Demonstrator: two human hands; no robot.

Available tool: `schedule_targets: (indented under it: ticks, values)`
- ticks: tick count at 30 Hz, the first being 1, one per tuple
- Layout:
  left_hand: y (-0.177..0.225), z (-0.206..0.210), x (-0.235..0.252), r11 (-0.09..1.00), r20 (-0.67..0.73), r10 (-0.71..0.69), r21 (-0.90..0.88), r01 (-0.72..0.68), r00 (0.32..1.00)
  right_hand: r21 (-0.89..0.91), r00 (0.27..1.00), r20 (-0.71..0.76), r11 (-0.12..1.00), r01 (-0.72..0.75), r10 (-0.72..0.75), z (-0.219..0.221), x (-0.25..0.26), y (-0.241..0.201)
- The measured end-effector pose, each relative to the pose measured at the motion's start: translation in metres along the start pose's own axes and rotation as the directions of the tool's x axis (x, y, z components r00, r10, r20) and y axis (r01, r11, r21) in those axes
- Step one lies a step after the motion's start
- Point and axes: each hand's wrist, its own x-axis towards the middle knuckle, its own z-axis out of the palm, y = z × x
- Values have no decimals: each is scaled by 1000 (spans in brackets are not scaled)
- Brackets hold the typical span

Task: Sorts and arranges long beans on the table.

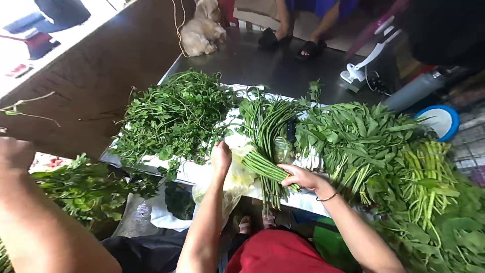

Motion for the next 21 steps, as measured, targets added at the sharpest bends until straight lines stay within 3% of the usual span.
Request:
schedule_targets:
  ticks: [5,11,12,14,16,17,18,21]
  values:
    - [-5,24,17,979,184,-205,22,204,961,32,988,-58,989,142,-140,-1,-24,-41]
    - [15,40,10,984,276,-176,68,164,945,25,950,-162,961,276,-268,-10,-33,-102]
    - [18,40,7,987,248,-161,13,163,955,34,942,-164,952,303,-294,-11,-32,-109]
    - [17,43,-1,951,119,-91,-285,122,989,38,926,-157,935,353,-343,-11,-28,-121]
    - [13,52,-14,792,-60,-18,-611,-22,998,32,913,-162,923,384,-374,-11,-23,-134]
    - [16,53,-22,735,-120,-1,-673,-81,993,30,906,-162,916,400,-391,-10,-21,-139]
    - [19,53,-30,726,-151,27,-677,-123,988,33,896,-164,906,423,-412,-9,-18,-144]
    - [23,58,-43,863,-106,115,-482,-152,988,41,865,-154,871,489,-478,-5,-16,-163]
